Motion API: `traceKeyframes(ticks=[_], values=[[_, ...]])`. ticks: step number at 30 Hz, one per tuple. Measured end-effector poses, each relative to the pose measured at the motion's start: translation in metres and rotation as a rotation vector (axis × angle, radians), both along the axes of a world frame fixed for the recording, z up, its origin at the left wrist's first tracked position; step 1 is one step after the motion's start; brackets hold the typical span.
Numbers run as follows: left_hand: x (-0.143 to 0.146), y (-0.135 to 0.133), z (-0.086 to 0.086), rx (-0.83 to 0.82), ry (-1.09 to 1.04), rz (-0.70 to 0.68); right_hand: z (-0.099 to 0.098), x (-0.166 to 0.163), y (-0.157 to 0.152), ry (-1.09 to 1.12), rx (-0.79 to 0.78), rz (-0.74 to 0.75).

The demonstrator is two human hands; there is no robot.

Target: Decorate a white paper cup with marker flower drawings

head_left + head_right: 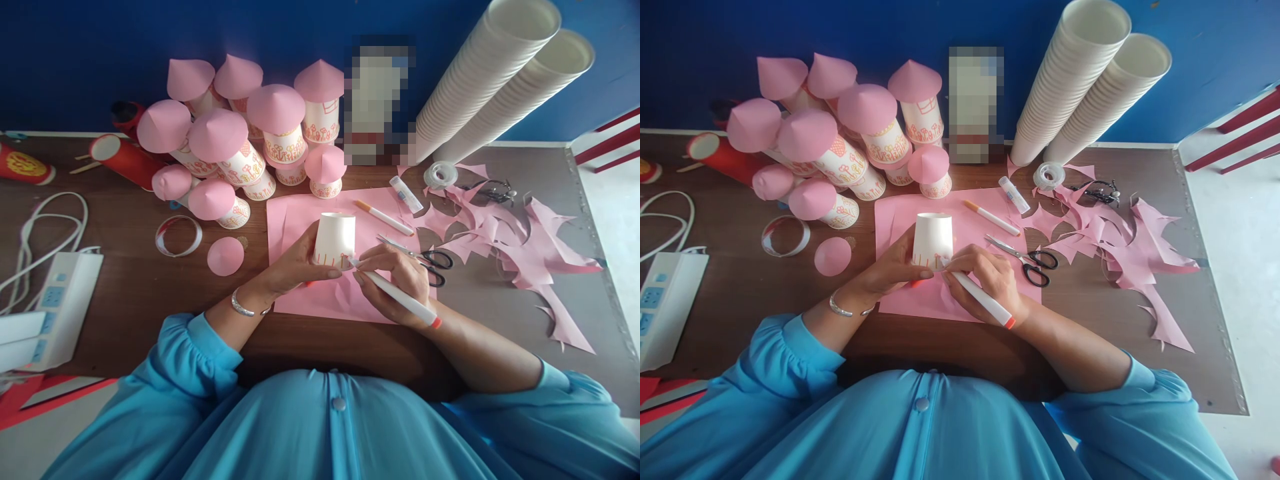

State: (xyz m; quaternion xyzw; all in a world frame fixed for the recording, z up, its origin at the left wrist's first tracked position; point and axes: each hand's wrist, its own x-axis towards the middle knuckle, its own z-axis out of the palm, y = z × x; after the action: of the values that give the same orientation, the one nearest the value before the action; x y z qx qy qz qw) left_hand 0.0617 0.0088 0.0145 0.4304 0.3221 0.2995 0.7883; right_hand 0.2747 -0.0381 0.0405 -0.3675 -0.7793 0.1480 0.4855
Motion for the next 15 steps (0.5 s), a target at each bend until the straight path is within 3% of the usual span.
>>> traceKeyframes(ticks=[15], values=[[0.0019,-0.0005,0.0067,-0.012,-0.013,0.017,-0.0017,-0.0015,-0.0004,-0.009,0.006,-0.059]])
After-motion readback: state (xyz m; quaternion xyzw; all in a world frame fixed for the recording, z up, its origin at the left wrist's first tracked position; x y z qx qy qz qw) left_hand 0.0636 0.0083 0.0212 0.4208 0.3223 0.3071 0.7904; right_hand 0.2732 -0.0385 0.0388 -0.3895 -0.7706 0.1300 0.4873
